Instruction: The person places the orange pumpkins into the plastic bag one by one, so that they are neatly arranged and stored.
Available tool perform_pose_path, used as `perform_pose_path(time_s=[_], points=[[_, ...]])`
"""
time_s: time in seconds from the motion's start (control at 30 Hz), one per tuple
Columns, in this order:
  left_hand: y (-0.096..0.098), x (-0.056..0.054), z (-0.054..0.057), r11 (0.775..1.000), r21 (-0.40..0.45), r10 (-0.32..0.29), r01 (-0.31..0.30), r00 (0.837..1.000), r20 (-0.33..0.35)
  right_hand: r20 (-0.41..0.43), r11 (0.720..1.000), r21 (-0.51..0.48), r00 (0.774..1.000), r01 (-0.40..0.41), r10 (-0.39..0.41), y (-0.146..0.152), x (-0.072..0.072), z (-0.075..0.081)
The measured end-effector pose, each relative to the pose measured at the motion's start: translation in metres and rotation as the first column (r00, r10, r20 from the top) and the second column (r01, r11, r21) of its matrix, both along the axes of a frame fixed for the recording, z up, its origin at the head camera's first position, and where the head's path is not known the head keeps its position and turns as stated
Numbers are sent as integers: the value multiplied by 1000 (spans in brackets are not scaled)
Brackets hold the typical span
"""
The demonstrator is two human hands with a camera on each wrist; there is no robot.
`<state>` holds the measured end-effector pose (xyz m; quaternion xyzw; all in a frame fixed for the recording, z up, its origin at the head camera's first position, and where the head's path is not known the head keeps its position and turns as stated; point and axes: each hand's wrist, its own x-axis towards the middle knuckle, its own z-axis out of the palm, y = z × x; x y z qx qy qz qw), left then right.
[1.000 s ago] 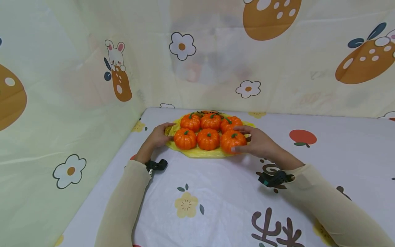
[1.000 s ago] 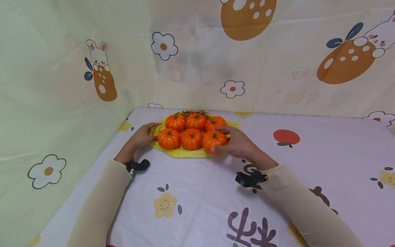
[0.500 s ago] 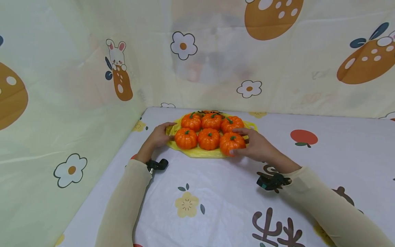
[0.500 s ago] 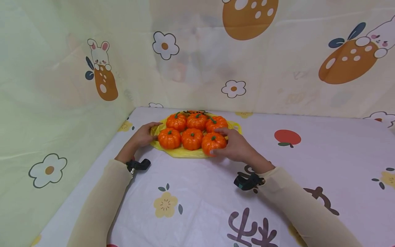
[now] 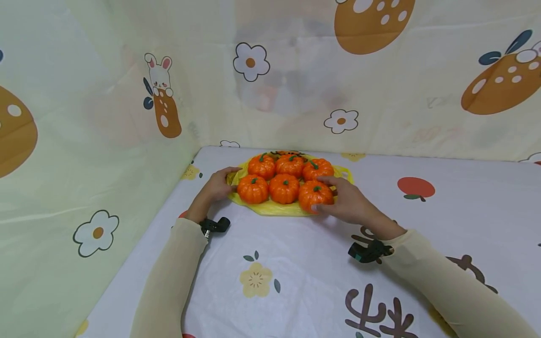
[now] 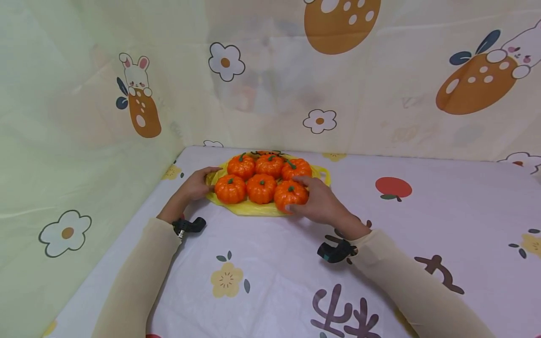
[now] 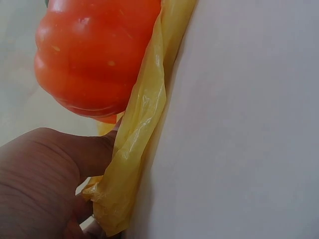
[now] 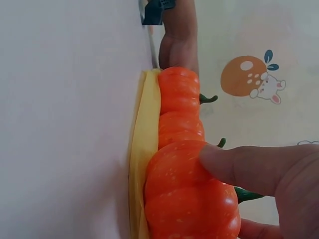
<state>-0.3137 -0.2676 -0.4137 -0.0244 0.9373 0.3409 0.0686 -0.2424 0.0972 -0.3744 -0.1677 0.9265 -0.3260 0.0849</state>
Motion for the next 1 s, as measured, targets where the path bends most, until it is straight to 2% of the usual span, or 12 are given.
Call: perform_pose_path(time_s=[0.33, 0.67, 1.0], points=[[-1, 0, 2, 1000, -1, -12, 12, 1000, 9, -21, 999, -2, 999, -41, 41, -4, 1, -4], [-1, 3, 2, 1000, 3, -19, 19, 1000, 8, -24, 999, 13, 999, -31, 31, -5, 2, -7], [0, 2, 2, 1000, 12, -6, 6, 1000, 5, -28, 999, 25, 999, -46, 46, -5, 5, 2]])
